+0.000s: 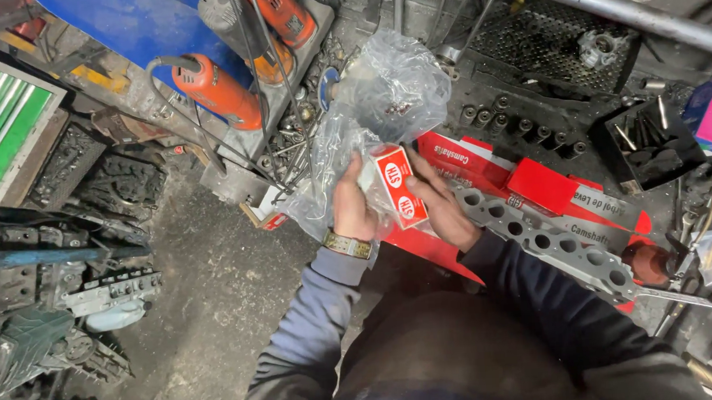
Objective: The person opens a red box containing a camshaft and removes the part. They wipe the camshaft with a white cloth and place it into a red engine cylinder head. The person then uses a screwdriver to tighten bolts on the cylinder head.
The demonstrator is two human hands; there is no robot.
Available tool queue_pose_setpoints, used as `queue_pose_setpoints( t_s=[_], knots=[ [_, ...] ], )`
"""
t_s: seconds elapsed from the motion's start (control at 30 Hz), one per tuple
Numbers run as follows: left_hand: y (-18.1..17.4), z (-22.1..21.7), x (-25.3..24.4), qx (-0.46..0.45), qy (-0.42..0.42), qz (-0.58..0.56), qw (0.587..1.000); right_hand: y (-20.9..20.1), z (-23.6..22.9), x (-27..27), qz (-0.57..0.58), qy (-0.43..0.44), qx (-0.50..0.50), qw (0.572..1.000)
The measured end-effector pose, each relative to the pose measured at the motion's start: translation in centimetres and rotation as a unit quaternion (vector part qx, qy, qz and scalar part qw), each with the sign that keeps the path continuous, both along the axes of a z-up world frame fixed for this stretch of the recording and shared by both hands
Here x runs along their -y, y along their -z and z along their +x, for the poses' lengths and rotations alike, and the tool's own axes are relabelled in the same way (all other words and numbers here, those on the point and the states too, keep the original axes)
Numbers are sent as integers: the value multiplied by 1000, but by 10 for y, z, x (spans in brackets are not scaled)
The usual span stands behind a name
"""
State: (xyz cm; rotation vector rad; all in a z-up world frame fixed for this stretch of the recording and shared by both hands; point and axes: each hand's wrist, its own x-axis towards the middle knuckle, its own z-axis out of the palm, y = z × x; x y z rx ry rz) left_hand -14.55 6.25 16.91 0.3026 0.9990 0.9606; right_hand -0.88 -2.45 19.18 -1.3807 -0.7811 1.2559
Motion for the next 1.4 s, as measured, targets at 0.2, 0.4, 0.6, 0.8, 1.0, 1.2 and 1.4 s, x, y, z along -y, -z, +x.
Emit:
queue_pose_setpoints(
  t_s=[0.2, 0.4, 0.6, 0.8, 1.0, 1.2, 1.4],
  knots=[
    [91, 17, -9, -159, 65, 48, 984, -13, -4, -4, -29, 42, 244, 968],
    [-36, 42, 22, -51, -64, 143, 986, 9, 3, 1, 126, 155, 131, 971],
    [-14, 30, 22, -425, 21, 481, 767, -7, 5, 13, 122, 172, 306, 928],
    [0, 54, -6, -378, 10, 269, 886, 5, 6, 12, 129, 243, 212, 938],
    [185, -74, -97, -598, -27, 165, 784, -42, 46, 34, 205, 434, -108, 871],
    [180, -88, -123, -690, -97, 488, 526, -31, 103, 61, 178, 476, -121, 853],
    [187, -61, -121, -715, 404, 536, 195, 19, 112, 79, 136, 494, -88, 854]
  ],
)
